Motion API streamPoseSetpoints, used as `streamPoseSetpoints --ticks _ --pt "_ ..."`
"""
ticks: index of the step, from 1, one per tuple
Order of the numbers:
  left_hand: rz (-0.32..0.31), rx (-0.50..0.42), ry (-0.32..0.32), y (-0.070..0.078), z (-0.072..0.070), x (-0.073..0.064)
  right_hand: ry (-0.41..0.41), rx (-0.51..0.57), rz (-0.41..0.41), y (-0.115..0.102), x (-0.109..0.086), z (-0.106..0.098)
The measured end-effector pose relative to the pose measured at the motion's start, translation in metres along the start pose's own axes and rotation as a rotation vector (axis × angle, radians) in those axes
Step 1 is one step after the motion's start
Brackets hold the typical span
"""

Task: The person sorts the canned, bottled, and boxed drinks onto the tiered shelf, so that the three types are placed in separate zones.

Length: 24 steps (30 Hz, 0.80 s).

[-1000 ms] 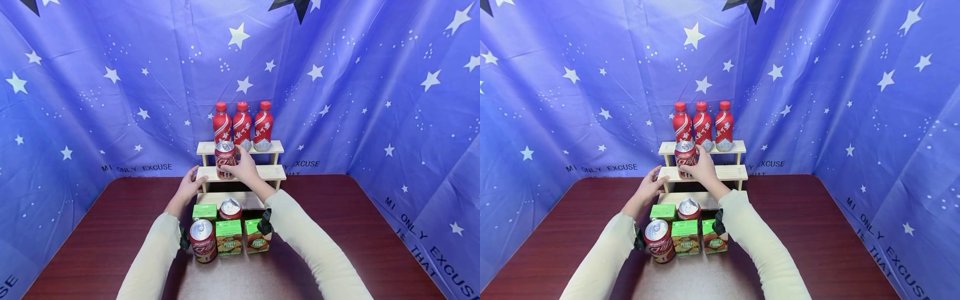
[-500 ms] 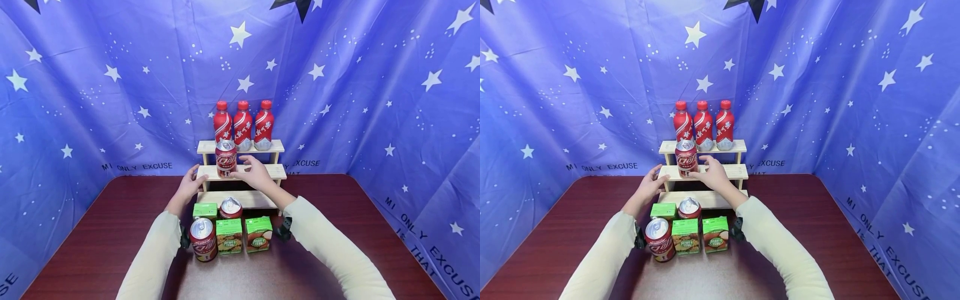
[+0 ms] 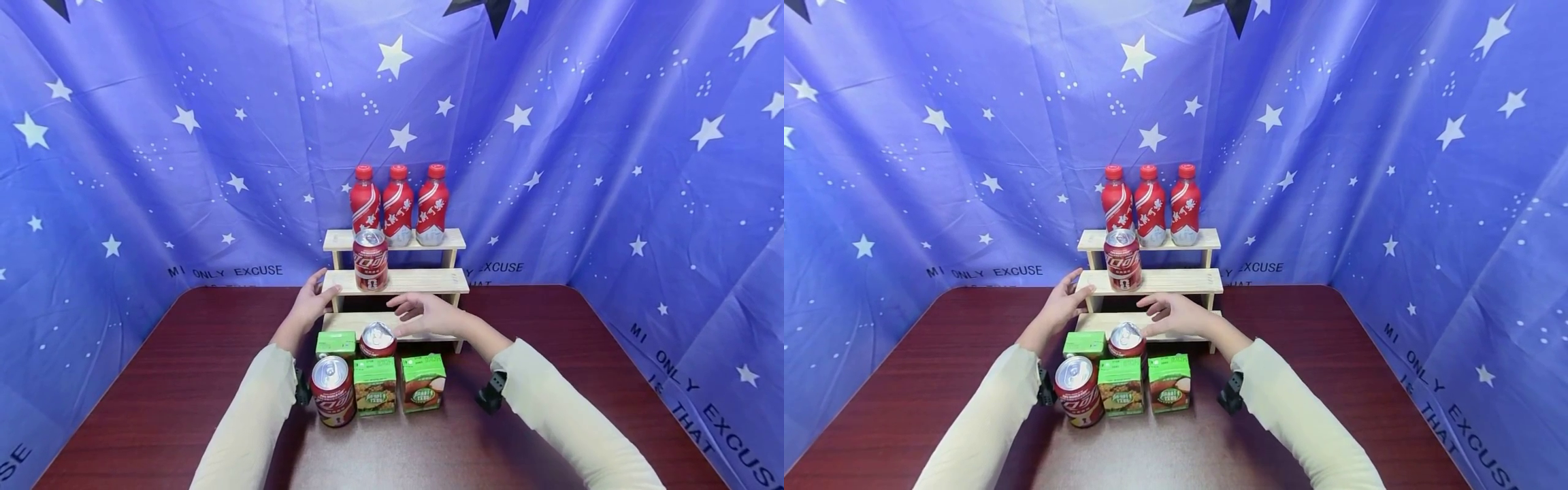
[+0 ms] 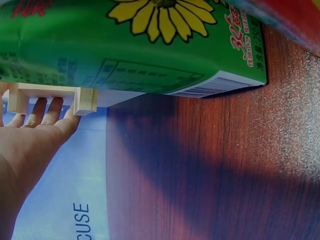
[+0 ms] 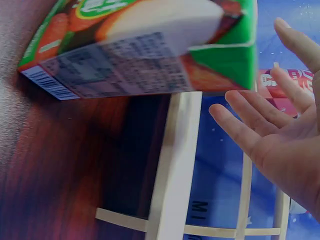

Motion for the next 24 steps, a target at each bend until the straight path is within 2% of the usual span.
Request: streamPoseSetpoints --ticks 9,21,24 --pt "0.002 0.009 0.006 0.002 0.002 -0.002 -0.161 0.018 -0.093 0.009 0.005 0.015" --pt "-0.004 -0.018 -0.013 0.008 0.004 -0.006 -0.256 0.009 -0.094 0.016 0.019 0.032" --pt "0.003 -0.009 0.006 0.002 0.001 -0.001 -0.263 0.013 -0.092 0.015 0.022 0.034"
Point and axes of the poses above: each hand's wrist, its own x-axis towards the middle knuckle, its own z-axis out of the palm, y = z × x, the point moved 5 cm from there along x, towards the middle knuckle, and after that the axes turned 10 degrees about -y, right-handed, at the moved point
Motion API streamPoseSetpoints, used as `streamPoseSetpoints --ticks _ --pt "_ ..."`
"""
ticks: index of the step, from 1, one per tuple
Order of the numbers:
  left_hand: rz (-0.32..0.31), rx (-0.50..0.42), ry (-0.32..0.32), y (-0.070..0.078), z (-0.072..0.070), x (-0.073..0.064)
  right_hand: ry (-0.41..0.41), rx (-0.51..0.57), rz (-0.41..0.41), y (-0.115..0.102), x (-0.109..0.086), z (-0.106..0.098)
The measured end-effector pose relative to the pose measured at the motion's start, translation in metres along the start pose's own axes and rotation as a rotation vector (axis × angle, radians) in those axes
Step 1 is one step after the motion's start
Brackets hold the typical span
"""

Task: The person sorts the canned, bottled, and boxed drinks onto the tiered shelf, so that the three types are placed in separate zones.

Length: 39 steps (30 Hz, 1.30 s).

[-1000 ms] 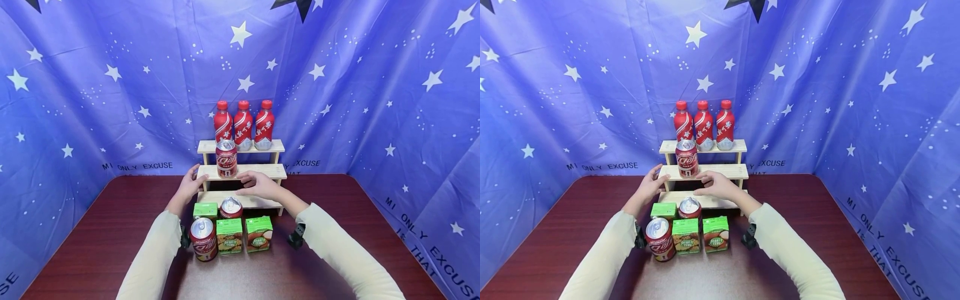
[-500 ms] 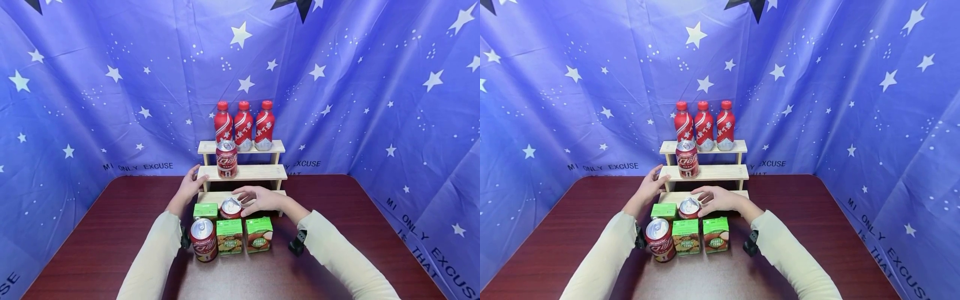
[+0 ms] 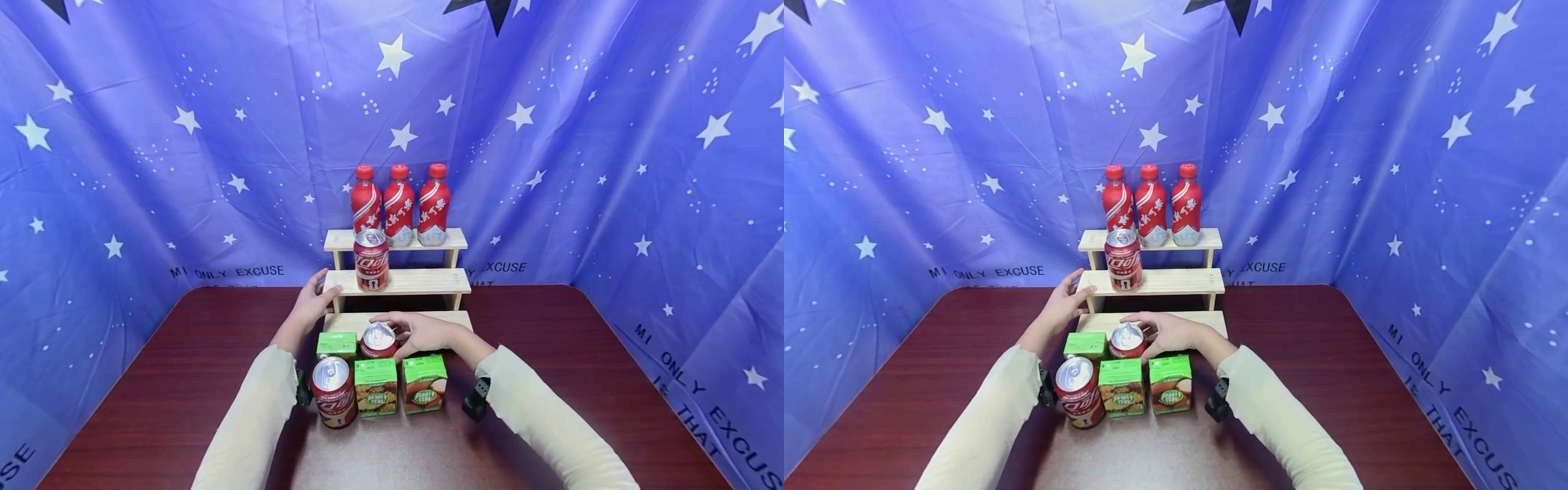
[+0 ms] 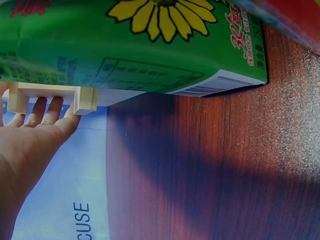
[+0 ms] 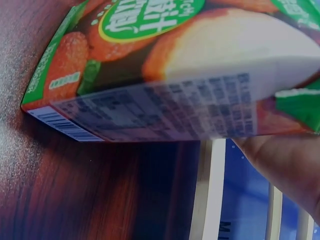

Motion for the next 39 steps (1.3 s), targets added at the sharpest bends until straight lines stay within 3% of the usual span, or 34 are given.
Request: streamPoseSetpoints --ticks 11,25,39 --pt "0.0 0.017 0.006 -0.002 0.0 0.0 -0.035 -0.001 -0.026 -0.003 0.005 0.002" --pt "0.016 0.014 -0.006 -0.002 0.0 0.002 0.061 -0.024 -0.014 -0.001 0.001 -0.003" --pt "0.0 0.009 0.002 -0.001 0.0 0.001 0.156 -0.022 -0.056 -0.009 -0.014 -0.011"
Point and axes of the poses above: each hand's wrist, its own x-axis towards the middle knuckle, its own z-axis out of the palm, y = z × x, the point moved 5 cm from there along x, towards the middle knuckle, and after that the axes turned 10 degrees about -y, right-handed, at the moved point
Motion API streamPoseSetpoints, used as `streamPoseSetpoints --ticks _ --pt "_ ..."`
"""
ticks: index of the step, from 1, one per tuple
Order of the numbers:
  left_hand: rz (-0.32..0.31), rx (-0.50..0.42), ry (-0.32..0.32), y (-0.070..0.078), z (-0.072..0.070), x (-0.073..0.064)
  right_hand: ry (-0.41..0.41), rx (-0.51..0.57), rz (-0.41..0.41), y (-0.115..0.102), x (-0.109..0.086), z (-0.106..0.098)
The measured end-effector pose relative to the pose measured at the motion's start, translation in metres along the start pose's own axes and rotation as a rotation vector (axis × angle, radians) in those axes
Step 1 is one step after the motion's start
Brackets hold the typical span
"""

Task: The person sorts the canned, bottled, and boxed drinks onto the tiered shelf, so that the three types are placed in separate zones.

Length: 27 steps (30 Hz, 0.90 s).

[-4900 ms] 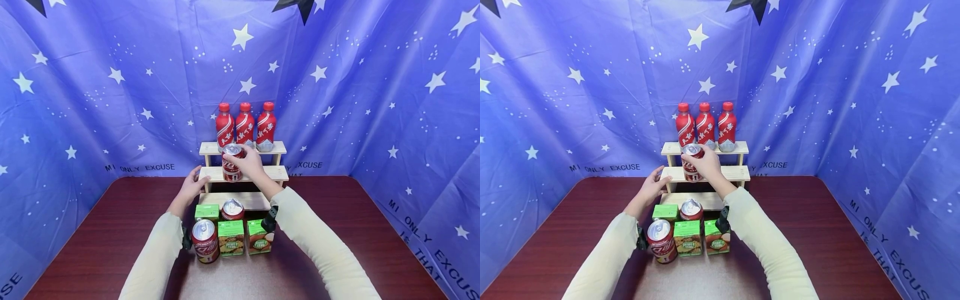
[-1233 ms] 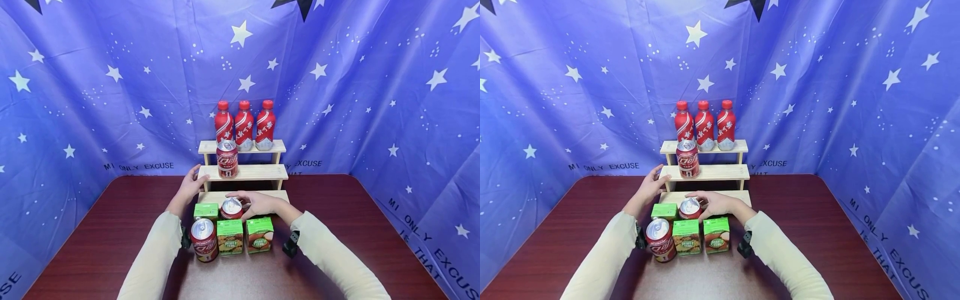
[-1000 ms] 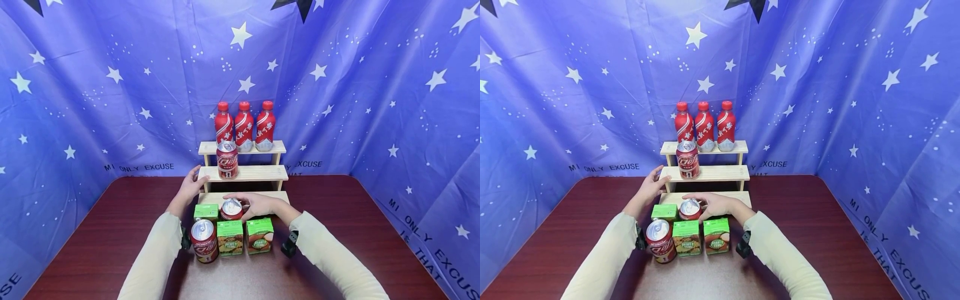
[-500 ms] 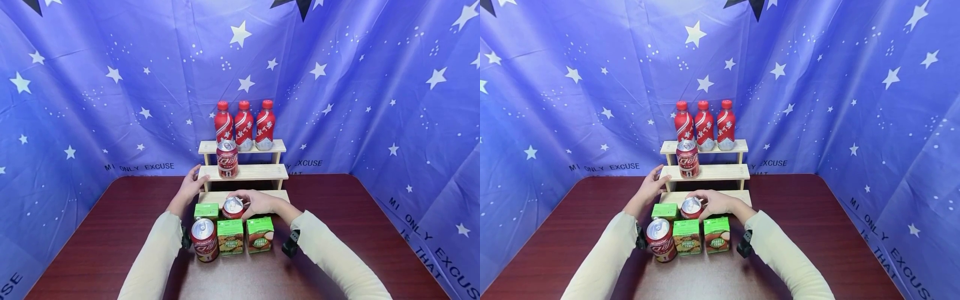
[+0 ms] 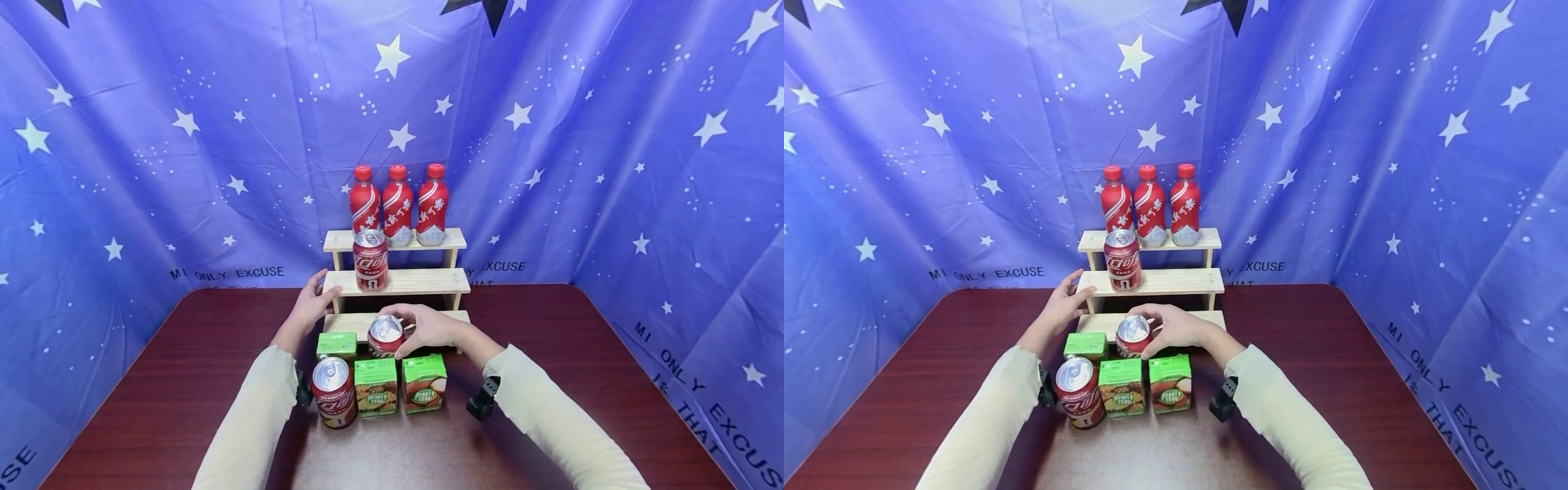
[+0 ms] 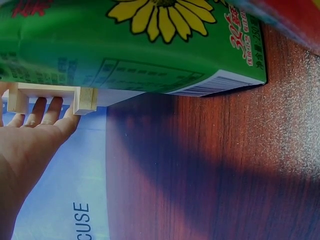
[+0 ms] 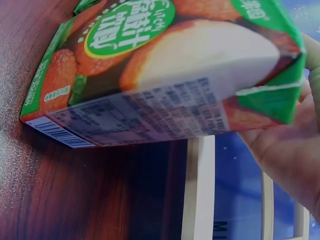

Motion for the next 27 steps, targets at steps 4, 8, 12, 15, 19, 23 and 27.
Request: streamPoseSetpoints --ticks 4,8,12,15,19,23,27 --pt "0.001 0.0 -0.007 0.001 0.001 0.001 0.042 0.035 -0.011 -0.004 -0.006 -0.005" --pt "-0.003 0.004 -0.005 0.002 0.001 0.001 0.083 0.036 -0.021 -0.009 -0.011 -0.01" --pt "-0.005 0.006 -0.006 0.002 0.001 0.001 0.129 0.081 -0.023 -0.012 -0.016 -0.012" --pt "-0.007 0.012 -0.007 0.002 0.001 0.001 0.168 0.115 -0.025 -0.013 -0.018 -0.013" --pt "-0.008 0.013 -0.008 0.002 0.001 0.0 0.212 0.113 -0.022 -0.015 -0.019 -0.015" --pt "-0.009 0.018 -0.009 0.001 0.0 0.0 0.253 0.11 -0.022 -0.016 -0.023 -0.016" --pt "-0.017 0.012 -0.002 -0.001 -0.001 0.0 0.285 0.097 -0.03 -0.019 -0.026 -0.018"
Point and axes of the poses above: each hand's wrist, its own x-axis towards the middle knuckle, its own z-axis out of the palm, y = z × x, the point moved 5 cm from there along x, towards the middle knuckle, and after that the axes turned 10 degrees about -y, right-handed, at the moved point
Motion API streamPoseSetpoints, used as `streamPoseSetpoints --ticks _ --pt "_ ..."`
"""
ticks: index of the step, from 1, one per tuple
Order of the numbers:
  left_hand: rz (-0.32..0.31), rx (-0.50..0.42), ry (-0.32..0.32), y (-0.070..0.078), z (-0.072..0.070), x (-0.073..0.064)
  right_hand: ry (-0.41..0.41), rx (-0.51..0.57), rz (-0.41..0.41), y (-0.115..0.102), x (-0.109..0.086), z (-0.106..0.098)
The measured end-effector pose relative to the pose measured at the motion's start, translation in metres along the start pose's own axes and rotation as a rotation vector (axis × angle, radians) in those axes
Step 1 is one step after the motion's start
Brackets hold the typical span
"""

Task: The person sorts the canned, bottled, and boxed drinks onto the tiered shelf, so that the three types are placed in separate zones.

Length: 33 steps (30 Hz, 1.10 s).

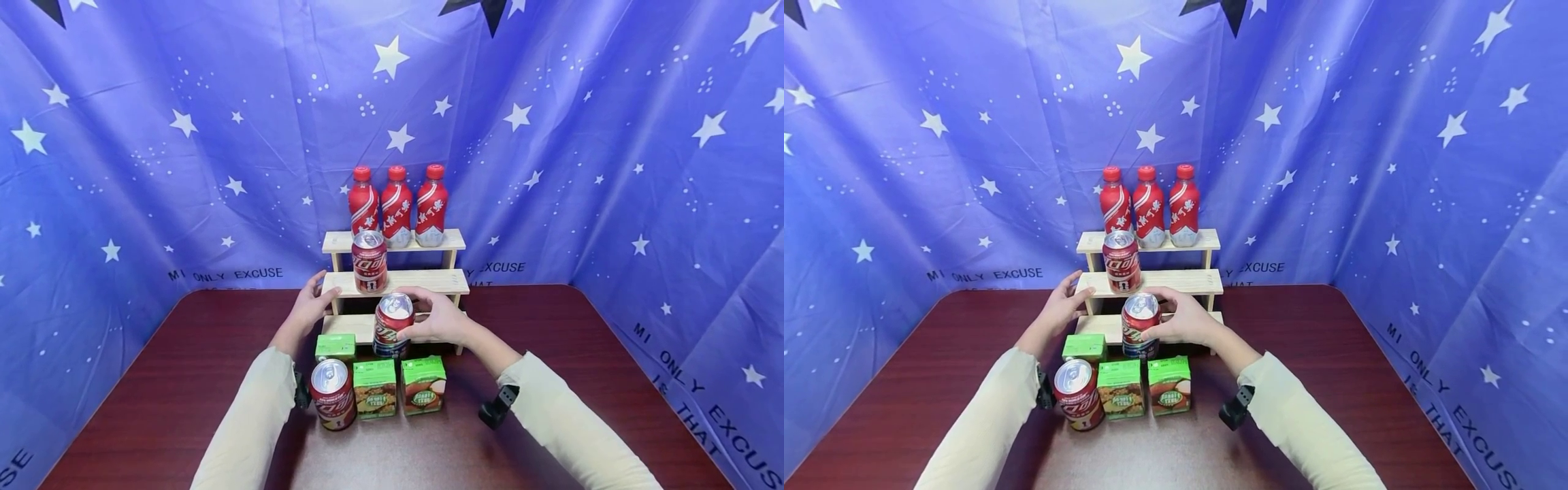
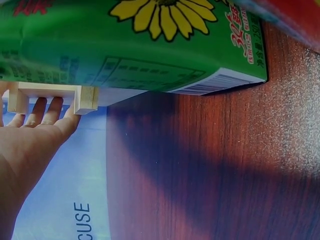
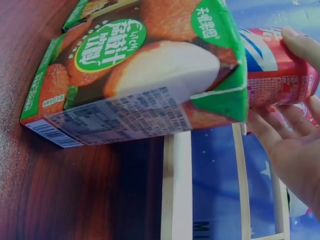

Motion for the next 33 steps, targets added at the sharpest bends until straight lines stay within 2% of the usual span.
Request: streamPoseSetpoints --ticks 11,20,25,33 --pt "0.025 -0.01 -0.007 0.0 0.0 0.001 0.099 -0.041 0.012 -0.015 -0.007 -0.007" --pt "0.032 -0.035 -0.013 -0.002 0.001 0.002 0.229 -0.117 0.043 -0.022 -0.01 -0.018" --pt "0.038 -0.052 -0.012 -0.002 0.001 0.003 0.301 -0.118 0.046 -0.025 -0.012 -0.025" --pt "0.036 -0.035 -0.018 -0.003 0.0 0.004 0.345 -0.12 0.09 -0.032 -0.014 -0.032"
Point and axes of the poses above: each hand's wrist, its own x-axis towards the middle knuckle, its own z-axis out of the palm, y = z × x, the point moved 5 cm from there along x, towards the middle knuckle, and after that the axes turned 10 degrees about -y, right-handed, at the moved point
